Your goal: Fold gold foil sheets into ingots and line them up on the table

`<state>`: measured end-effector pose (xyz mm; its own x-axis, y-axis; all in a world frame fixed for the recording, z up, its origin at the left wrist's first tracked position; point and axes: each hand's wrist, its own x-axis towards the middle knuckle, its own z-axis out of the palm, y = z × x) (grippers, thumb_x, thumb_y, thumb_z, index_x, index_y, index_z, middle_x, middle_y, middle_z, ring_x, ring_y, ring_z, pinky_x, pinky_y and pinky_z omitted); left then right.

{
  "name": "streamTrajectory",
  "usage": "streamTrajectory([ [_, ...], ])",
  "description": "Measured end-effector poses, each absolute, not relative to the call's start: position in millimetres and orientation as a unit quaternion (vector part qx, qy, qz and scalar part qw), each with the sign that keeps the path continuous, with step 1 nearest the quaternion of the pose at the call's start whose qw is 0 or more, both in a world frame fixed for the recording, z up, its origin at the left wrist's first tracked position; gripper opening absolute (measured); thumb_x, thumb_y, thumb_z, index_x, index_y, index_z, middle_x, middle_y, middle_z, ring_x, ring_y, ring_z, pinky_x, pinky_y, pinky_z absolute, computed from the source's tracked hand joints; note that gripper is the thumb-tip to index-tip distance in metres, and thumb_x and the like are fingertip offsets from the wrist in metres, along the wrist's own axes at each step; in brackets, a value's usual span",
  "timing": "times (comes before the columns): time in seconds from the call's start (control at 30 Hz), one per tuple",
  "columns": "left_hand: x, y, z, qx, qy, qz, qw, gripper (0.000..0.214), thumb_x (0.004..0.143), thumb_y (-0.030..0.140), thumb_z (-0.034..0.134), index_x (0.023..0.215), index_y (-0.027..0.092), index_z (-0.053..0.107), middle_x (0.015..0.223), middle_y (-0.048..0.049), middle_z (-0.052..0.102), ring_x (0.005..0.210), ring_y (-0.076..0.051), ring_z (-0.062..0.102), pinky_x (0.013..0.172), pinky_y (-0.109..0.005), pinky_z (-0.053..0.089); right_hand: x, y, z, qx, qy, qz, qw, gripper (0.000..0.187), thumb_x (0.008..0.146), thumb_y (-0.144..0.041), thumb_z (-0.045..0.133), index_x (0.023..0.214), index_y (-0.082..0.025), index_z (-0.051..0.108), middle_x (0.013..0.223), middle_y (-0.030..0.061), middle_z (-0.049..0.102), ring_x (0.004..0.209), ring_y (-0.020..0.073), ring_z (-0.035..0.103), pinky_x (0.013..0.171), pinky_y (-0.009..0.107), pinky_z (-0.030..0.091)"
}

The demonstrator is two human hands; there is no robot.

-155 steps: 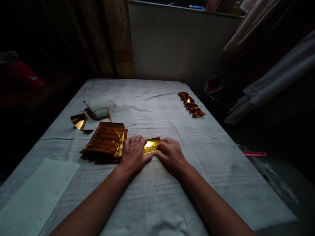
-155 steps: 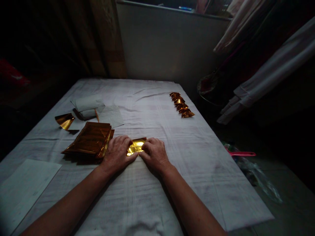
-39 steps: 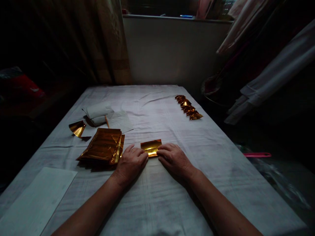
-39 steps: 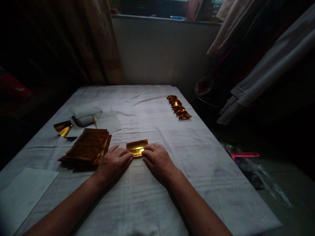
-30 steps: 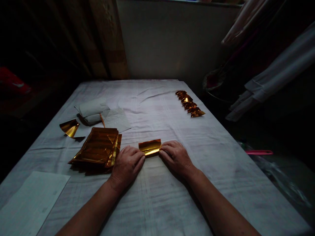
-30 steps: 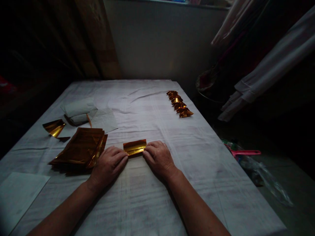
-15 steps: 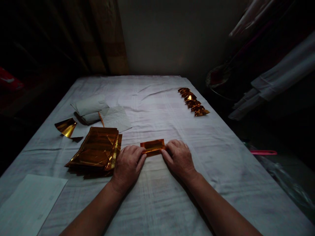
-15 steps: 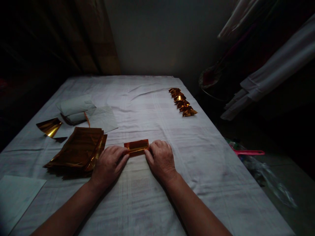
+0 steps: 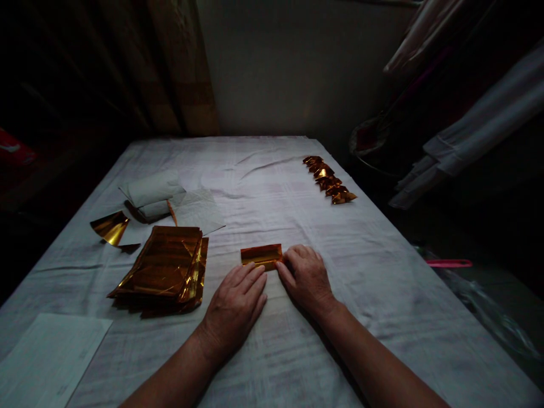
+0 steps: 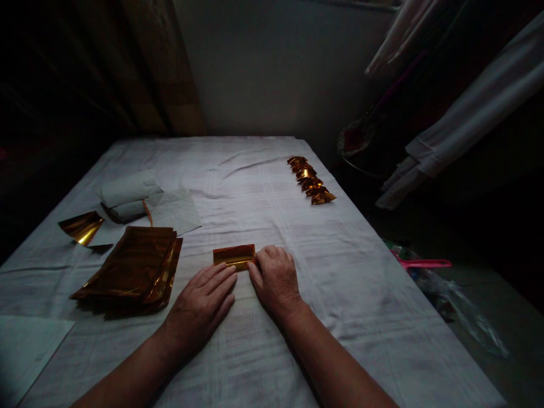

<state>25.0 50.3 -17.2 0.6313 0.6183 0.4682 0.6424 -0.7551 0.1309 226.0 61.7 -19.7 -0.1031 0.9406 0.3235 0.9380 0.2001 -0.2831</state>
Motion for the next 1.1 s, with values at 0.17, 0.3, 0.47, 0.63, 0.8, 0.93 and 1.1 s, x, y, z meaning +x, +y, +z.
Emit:
streamTrajectory([
  [0.17, 23.6, 50.4, -21.0, -0.906, -0.358, -0.226, 0.016, 0.034, 0.097, 0.025, 0.047, 0.126, 0.014, 0.062, 0.128, -0.0103, 0.067, 0.121, -0.026, 0.061, 0.105, -0.045, 0.049, 226.8, 61.7, -20.4, -0.631, -0.742, 0.011, 0.225, 0.014, 0.092, -0.027, 0.056, 0.080, -0.022, 0.056, 0.083, 0.0038, 0.061, 0.082, 0.0213, 0.052, 0.075, 0.033, 0.033],
  [0.3, 23.6, 49.5, -20.7, -0.911, -0.355, -0.212, 0.002, 0.036, 0.097, 0.025, 0.047, 0.130, 0.014, 0.058, 0.130, -0.0118, 0.066, 0.124, -0.027, 0.059, 0.106, -0.045, 0.049, 226.7, 61.2, -20.1, -0.631, -0.740, 0.020, 0.229, 0.010, 0.091, -0.026, 0.058, 0.082, -0.022, 0.057, 0.084, 0.0038, 0.061, 0.084, 0.0220, 0.052, 0.076, 0.034, 0.034],
  [0.47, 20.8, 49.0, -25.4, -0.889, -0.392, -0.236, -0.013, 0.041, 0.096, 0.026, 0.048, 0.135, 0.015, 0.051, 0.139, -0.0147, 0.058, 0.131, -0.028, 0.052, 0.108, -0.046, 0.046, 228.6, 61.4, -20.9, -0.628, -0.739, 0.034, 0.241, 0.007, 0.091, -0.025, 0.058, 0.085, -0.021, 0.059, 0.085, 0.0037, 0.061, 0.085, 0.0221, 0.052, 0.076, 0.034, 0.035],
  [0.63, 15.6, 56.9, -26.5, -0.849, -0.456, -0.266, -0.032, 0.040, 0.097, 0.033, 0.051, 0.132, 0.014, 0.050, 0.122, -0.0148, 0.065, 0.116, -0.028, 0.059, 0.100, -0.046, 0.049, 231.5, 61.6, -21.5, -0.614, -0.743, 0.066, 0.258, 0.007, 0.091, -0.025, 0.058, 0.084, -0.022, 0.059, 0.086, 0.0034, 0.062, 0.085, 0.0214, 0.053, 0.077, 0.033, 0.036],
  [0.8, 13.9, 67.1, -20.2, -0.818, -0.500, -0.270, -0.090, 0.020, 0.094, 0.028, 0.056, 0.111, 0.019, 0.060, 0.100, -0.0071, 0.070, 0.096, -0.024, 0.062, 0.087, -0.041, 0.050, 231.9, 61.0, -22.7, -0.611, -0.743, 0.066, 0.265, 0.009, 0.092, -0.024, 0.055, 0.085, -0.022, 0.059, 0.088, 0.0041, 0.063, 0.086, 0.0217, 0.054, 0.078, 0.034, 0.037],
  [0.93, 15.1, 69.7, -14.7, -0.805, -0.516, -0.271, -0.109, 0.008, 0.091, 0.025, 0.060, 0.097, 0.021, 0.064, 0.090, -0.0040, 0.069, 0.089, -0.023, 0.061, 0.084, -0.039, 0.046, 231.2, 60.4, -21.4, -0.613, -0.741, 0.069, 0.265, 0.009, 0.092, -0.025, 0.054, 0.085, -0.022, 0.059, 0.089, 0.0045, 0.063, 0.087, 0.0217, 0.055, 0.078, 0.034, 0.037],
  [1.1, 16.8, 68.5, -8.5, -0.813, -0.515, -0.252, -0.098, 0.015, 0.094, 0.026, 0.055, 0.080, 0.021, 0.059, 0.079, -0.0023, 0.065, 0.082, -0.022, 0.058, 0.079, -0.037, 0.042, 230.9, 59.4, -19.6, -0.621, -0.734, 0.067, 0.266, 0.012, 0.092, -0.026, 0.055, 0.081, -0.022, 0.058, 0.089, 0.0048, 0.064, 0.087, 0.0215, 0.055, 0.078, 0.034, 0.037],
])
